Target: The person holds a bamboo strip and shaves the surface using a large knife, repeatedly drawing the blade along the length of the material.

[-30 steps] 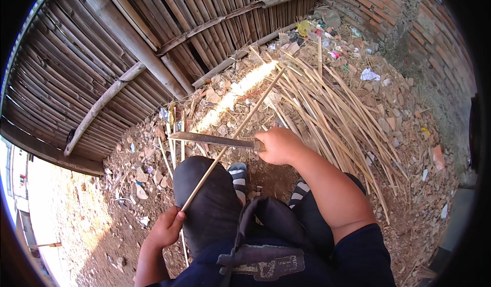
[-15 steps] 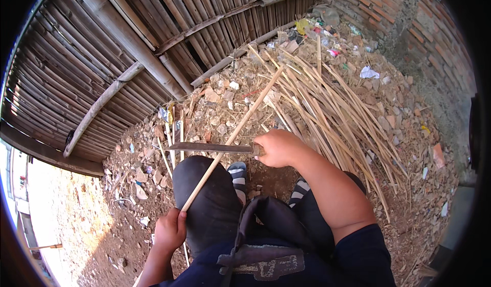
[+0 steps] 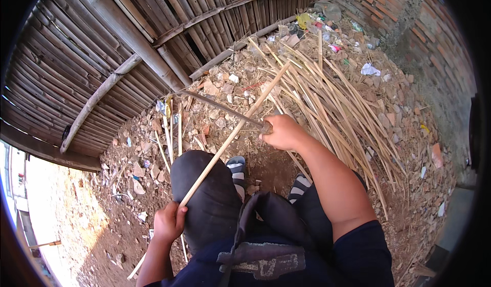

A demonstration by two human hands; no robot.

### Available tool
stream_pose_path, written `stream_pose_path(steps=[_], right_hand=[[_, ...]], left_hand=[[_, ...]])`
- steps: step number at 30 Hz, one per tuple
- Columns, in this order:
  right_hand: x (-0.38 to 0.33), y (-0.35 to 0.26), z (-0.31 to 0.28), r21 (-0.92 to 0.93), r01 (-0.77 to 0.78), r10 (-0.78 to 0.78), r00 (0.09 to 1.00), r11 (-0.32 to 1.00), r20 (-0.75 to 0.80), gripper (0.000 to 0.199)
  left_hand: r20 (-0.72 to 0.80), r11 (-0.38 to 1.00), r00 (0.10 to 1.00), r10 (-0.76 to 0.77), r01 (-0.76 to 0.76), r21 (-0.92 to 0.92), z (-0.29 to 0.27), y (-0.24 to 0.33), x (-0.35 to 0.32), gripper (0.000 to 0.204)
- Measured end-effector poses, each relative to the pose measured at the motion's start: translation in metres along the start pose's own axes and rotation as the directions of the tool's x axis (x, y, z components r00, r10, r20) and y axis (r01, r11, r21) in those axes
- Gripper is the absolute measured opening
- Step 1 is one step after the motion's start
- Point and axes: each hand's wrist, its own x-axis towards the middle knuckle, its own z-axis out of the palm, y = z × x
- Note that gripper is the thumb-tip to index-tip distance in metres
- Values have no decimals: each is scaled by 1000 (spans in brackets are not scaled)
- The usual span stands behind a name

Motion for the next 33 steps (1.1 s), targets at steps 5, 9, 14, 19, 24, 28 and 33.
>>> stream_pose_path(steps=[5,9,14,19,24,28,33], right_hand=[[-3,-1,4,-40,-3,1,1000,999,-29,36],[-16,-25,-3,-180,214,-203,976,960,78,29],[4,20,-9,89,-82,84,996,993,-18,33],[-12,-18,-6,-33,39,-35,993,999,111,32],[-2,25,-24,41,-69,60,980,997,189,34],[0,29,-20,162,-199,198,980,967,19,41],[-10,2,-14,43,96,-102,979,994,178,41]], left_hand=[[17,1000,1000,13,-13,-9,-8,9,5,29],[-13,999,999,40,-40,0,1,-5,1,30],[11,998,998,67,-67,10,-5,0,9,32],[60,1000,998,25,-25,-2,-11,1,8,35],[36,1000,999,30,-30,4,-10,2,8,36],[39,999,999,37,-36,-16,-8,2,12,36],[55,1000,998,29,-28,-14,-9,0,9,34]])
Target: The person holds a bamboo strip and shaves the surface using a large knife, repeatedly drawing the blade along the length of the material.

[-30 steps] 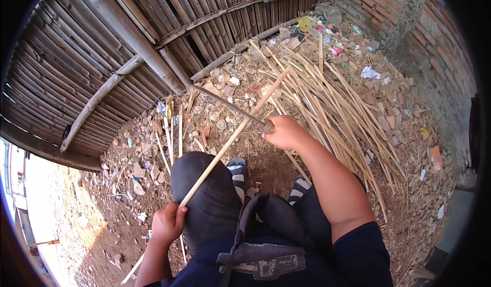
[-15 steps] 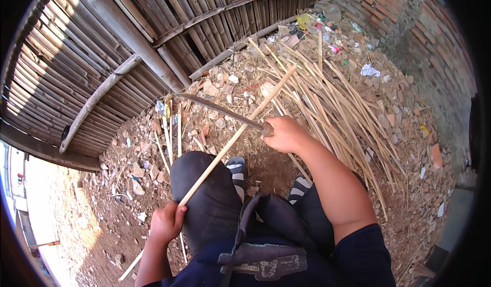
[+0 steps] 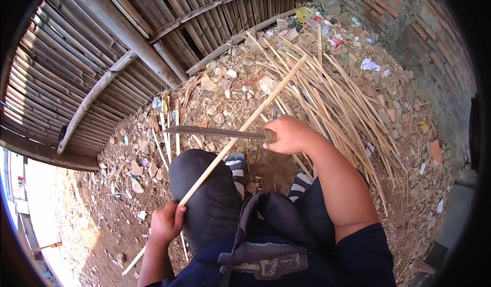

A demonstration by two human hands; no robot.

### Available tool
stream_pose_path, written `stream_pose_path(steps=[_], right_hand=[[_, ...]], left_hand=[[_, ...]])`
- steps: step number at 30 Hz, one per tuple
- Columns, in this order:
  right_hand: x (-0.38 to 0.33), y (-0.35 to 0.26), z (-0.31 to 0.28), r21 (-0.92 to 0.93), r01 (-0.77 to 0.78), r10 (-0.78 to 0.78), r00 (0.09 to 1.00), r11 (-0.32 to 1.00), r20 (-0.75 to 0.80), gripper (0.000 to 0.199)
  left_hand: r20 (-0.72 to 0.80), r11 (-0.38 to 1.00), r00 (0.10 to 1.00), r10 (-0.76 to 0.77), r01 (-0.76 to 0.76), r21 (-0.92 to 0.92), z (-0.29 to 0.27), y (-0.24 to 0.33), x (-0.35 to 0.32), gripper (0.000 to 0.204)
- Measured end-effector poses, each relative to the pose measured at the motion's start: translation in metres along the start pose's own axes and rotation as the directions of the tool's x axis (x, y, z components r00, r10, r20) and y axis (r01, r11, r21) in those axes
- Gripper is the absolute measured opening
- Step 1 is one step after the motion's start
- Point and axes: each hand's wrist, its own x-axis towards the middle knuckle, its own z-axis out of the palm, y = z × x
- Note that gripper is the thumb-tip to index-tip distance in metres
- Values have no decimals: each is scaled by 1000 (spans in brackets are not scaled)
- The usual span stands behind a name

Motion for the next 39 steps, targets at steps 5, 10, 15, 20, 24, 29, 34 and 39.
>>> stream_pose_path(steps=[5,10,15,20,24,29,34,39], right_hand=[[10,32,-10,122,-186,182,982,975,50,44],[3,-15,5,-85,-69,68,998,994,-11,42],[16,37,3,-104,-31,22,996,994,-86,41],[10,24,-7,136,-220,243,951,966,-193,38],[1,-12,0,-26,6,-9,992,1000,-126,32],[18,34,-3,181,-254,277,953,950,-121,28],[6,-1,7,45,-29,38,970,999,-238,30],[1,-19,15,-225,175,-198,977,958,-81,26]], left_hand=[[-43,1000,999,31,-31,5,3,5,4,33],[-1,1000,1000,-18,18,-11,1,2,0,34],[-26,999,999,19,-18,36,4,-2,3,36],[-8,999,1000,30,-30,32,-1,4,6,37],[-20,1000,1000,14,-14,-1,7,-5,2,37],[-39,1000,999,25,-25,15,1,3,8,37],[-5,998,1000,-10,10,-66,3,0,7,37],[-67,997,998,7,-12,-73,14,-5,6,35]])
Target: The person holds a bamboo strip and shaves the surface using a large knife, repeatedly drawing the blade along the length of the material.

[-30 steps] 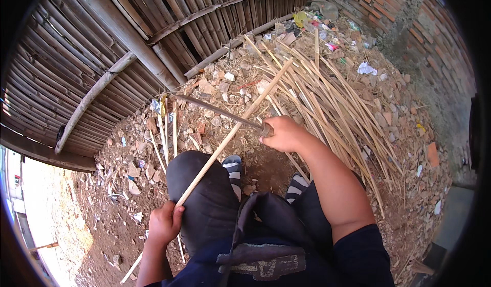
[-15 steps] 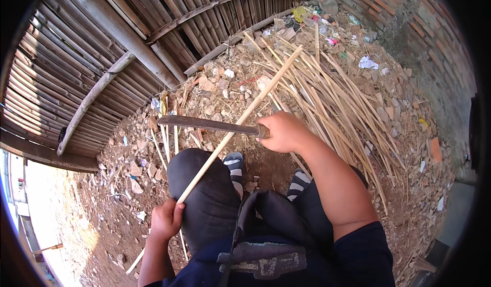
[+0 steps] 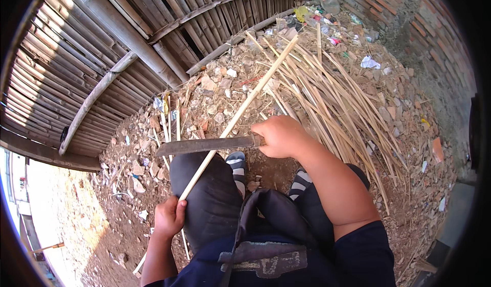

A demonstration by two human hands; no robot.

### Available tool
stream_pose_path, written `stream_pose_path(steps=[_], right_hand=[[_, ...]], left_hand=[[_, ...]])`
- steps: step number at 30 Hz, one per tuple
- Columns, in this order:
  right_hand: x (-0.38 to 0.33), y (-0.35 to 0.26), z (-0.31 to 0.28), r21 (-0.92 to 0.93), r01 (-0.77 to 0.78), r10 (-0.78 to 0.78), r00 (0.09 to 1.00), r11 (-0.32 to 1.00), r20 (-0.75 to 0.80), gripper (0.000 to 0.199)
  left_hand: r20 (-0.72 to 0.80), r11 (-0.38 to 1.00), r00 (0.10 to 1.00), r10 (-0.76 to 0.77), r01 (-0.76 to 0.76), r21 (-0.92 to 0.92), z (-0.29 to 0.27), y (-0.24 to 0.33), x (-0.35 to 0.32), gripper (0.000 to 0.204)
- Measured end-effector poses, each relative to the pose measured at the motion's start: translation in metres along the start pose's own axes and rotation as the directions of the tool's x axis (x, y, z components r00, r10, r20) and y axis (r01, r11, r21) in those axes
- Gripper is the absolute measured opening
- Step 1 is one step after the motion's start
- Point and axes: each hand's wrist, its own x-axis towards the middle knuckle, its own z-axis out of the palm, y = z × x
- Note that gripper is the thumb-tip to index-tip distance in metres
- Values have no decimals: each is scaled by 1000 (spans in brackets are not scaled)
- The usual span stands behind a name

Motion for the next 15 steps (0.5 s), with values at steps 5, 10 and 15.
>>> stream_pose_path(steps=[5,10,15], right_hand=[[9,48,-7,329,-312,365,924,892,-115,30],[8,12,4,232,-152,217,933,961,-288,29],[1,5,-10,-160,-39,9,983,986,-186,27]], left_hand=[[-71,999,997,28,-26,21,1,6,0,34],[-42,997,998,44,-41,71,3,0,-1,33],[-15,996,1000,26,-25,90,-6,1,-2,34]])
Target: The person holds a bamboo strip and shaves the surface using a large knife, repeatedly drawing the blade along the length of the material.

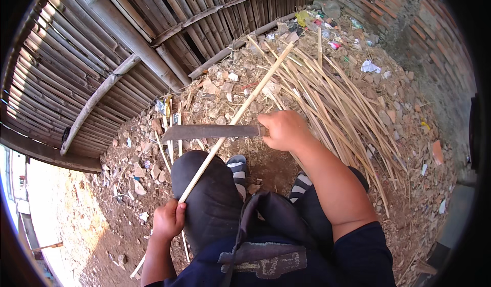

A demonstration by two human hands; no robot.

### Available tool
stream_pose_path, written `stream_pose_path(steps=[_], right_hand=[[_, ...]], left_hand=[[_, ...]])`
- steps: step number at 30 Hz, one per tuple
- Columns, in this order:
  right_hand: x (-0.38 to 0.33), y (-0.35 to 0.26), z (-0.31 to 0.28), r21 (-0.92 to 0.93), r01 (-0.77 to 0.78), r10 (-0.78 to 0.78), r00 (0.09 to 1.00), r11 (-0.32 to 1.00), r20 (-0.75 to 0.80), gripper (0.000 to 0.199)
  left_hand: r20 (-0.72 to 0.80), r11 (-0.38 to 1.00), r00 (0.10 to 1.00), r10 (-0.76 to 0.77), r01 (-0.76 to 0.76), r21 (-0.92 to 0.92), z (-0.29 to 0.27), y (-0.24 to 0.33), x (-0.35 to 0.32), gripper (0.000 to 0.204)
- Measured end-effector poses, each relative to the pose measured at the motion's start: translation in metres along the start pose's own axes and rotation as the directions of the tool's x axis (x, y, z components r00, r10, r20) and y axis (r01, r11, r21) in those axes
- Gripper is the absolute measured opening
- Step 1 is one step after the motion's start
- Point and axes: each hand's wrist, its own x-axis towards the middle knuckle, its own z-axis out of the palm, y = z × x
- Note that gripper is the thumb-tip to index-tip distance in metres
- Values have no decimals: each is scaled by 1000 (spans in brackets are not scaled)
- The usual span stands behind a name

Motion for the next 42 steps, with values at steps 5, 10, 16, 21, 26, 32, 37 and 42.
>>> stream_pose_path(steps=[5,10,16,21,26,32,37,42], right_hand=[[5,52,18,334,-392,423,906,857,-23,32],[3,13,19,198,-206,216,976,958,-30,24],[8,15,-2,180,-190,149,964,965,222,25],[2,66,18,385,-405,468,880,829,-81,33],[-4,24,-9,227,-244,237,970,943,61,33],[-9,32,-20,244,-266,193,938,932,288,40],[-6,49,-20,290,-357,321,932,888,167,43],[-12,32,-19,201,-237,213,968,950,133,36]], left_hand=[[43,998,999,-5,2,63,-11,6,3,34],[44,999,999,22,-24,44,-5,3,1,35],[57,999,998,23,-26,37,-9,0,-2,33],[38,998,999,39,-41,43,-9,-3,3,34],[-26,998,999,36,-35,57,-11,-16,-15,33],[-32,993,999,22,-18,115,-8,-37,-44,31],[20,991,999,-34,31,129,-15,-32,-43,25],[-142,994,988,66,-53,93,-21,2,-20,16]])
